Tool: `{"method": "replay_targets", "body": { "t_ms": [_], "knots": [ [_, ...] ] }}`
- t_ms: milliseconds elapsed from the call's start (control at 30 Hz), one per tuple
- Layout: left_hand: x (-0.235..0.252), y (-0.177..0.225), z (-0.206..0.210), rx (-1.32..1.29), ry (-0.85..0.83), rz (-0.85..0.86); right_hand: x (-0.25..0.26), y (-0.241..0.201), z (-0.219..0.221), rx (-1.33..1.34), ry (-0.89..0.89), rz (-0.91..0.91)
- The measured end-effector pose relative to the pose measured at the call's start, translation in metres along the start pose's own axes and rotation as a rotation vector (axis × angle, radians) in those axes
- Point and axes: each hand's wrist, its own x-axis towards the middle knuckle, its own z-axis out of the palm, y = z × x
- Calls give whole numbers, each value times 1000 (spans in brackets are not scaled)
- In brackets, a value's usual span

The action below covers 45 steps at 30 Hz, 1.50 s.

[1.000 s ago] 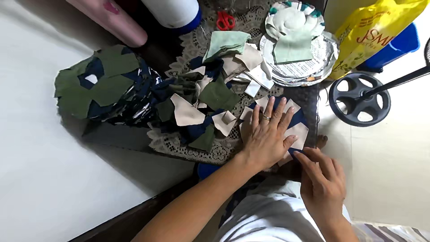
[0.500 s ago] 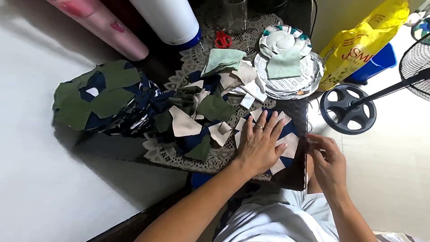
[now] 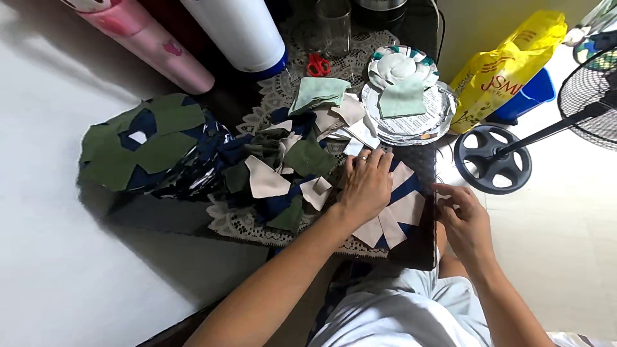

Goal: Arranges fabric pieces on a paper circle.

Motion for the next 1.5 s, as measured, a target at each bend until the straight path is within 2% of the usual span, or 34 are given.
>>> {"method": "replay_targets", "body": {
  "t_ms": [200, 467, 767, 833, 900, 1000, 1067, 1233, 1267, 1333, 1367, 1400, 1433, 1500],
  "knots": [
    [7, -2, -8, -56, -35, -17, -19, 2, -4, 30, 11, -22],
    [5, -4, -17, -79, -107, -7, -75, 8, -6, 114, 59, -93],
    [-13, 5, -26, -98, -220, -5, -64, 15, -8, 426, -11, 303],
    [-18, 6, -29, -112, -244, -6, -78, 12, -9, 597, 43, 404],
    [-23, 6, -31, -123, -259, 3, -98, 7, -10, 808, 45, 588],
    [-27, 8, -31, -132, -277, 18, -127, -1, -6, 1024, -134, 877],
    [-29, 10, -29, -134, -287, 28, -132, -11, 0, 1119, -206, 1005],
    [-34, 11, -32, -166, -262, 36, -119, -30, 22, 1163, -130, 1090],
    [-39, 8, -33, -182, -212, 44, -119, -31, 26, 1151, -125, 1080],
    [-63, -1, -36, -218, 6, 53, -119, -33, 29, 1124, -118, 1053],
    [-81, -6, -40, -240, 96, 23, -118, -33, 30, 1108, -111, 1034],
    [-104, -10, -45, -279, 103, -52, -118, -34, 30, 1088, -107, 1017],
    [-129, -14, -51, -355, 20, -158, -119, -35, 30, 1071, -111, 1001],
    [-167, -23, -56, -543, -306, -388, -122, -36, 29, 1043, -140, 975]
  ]
}}
